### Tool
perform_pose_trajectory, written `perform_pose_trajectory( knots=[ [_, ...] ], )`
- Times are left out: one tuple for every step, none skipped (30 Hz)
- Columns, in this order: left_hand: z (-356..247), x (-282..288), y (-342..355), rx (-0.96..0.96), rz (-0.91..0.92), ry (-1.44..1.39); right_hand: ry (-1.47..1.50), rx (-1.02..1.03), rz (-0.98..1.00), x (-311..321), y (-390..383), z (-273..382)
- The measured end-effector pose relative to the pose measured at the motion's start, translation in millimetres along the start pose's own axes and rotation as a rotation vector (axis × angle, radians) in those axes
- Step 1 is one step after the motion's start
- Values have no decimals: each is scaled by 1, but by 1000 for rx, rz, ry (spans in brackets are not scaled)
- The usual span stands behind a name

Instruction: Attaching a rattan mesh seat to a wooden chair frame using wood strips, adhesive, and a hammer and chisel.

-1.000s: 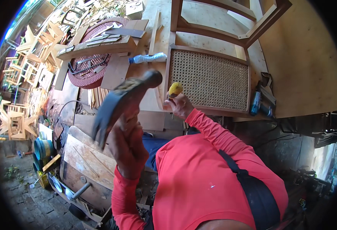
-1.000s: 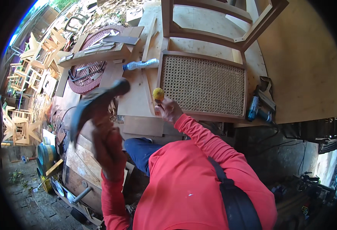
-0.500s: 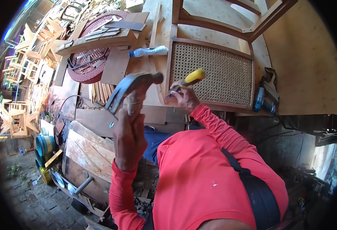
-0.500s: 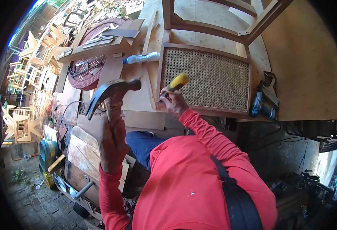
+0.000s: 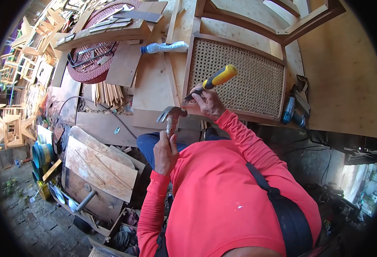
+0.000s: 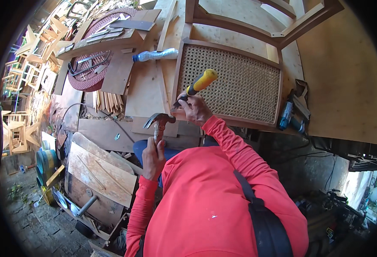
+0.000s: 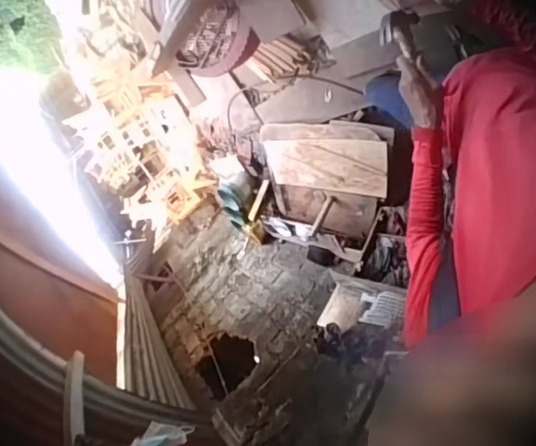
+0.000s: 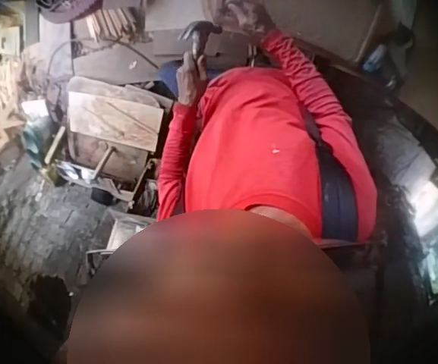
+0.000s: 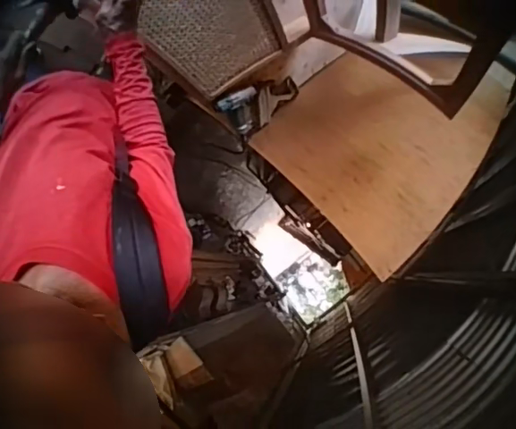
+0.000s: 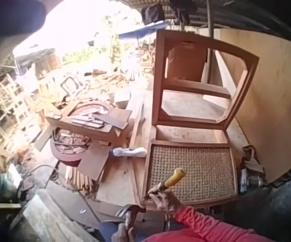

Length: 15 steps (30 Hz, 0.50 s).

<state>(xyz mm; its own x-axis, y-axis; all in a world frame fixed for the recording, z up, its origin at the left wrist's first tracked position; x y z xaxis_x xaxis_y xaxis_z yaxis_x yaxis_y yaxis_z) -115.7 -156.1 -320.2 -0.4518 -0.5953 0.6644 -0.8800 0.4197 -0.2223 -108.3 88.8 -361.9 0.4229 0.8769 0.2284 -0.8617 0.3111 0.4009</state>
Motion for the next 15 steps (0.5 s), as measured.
perform_pose_trajectory(
  knots=[
    [3,-4,1,1,0,-1,-27,67,13,0,2,7],
    [5,-8,3,6,-9,4,-57,133,25,0,5,15],
    [6,-11,4,10,-17,10,-58,132,25,2,8,17],
    [8,-13,5,10,-17,9,-95,167,71,-1,11,22],
    [11,-14,5,29,-4,-4,-132,198,113,-3,13,26],
    [13,-16,4,49,7,-17,-96,252,134,-5,15,29],
    [14,-16,3,48,11,-15,-97,249,131,-3,16,29],
    [15,-16,2,46,7,-24,-116,256,176,-5,19,32],
    [16,-15,0,45,2,-32,-135,263,221,-8,20,33],
    [18,-14,-1,46,2,-32,-134,262,222,-8,21,32],
    [19,-13,-2,49,-1,-34,-151,280,228,-9,22,32],
    [20,-12,-2,52,-4,-37,-167,299,234,-9,22,33],
    [20,-12,-3,53,-5,-37,-167,299,236,-9,23,32],
    [20,-11,-4,61,-4,-38,-182,306,243,-10,23,33],
    [21,-11,-5,68,-4,-39,-197,312,249,-10,24,34]
  ],
)
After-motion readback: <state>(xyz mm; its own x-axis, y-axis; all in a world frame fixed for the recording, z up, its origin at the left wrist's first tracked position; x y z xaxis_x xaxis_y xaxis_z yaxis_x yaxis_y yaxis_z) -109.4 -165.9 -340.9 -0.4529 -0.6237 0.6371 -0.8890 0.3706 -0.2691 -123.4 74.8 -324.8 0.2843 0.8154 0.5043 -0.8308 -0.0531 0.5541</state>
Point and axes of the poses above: each hand's wrist, its own y-axis towards the middle knuckle, its own x-axis out of the back of the hand, z = x × y, the point moved 9 cm from there along y, towards the middle knuckle, and after that the axes turned 14 degrees about x, right-handed, at the moved point
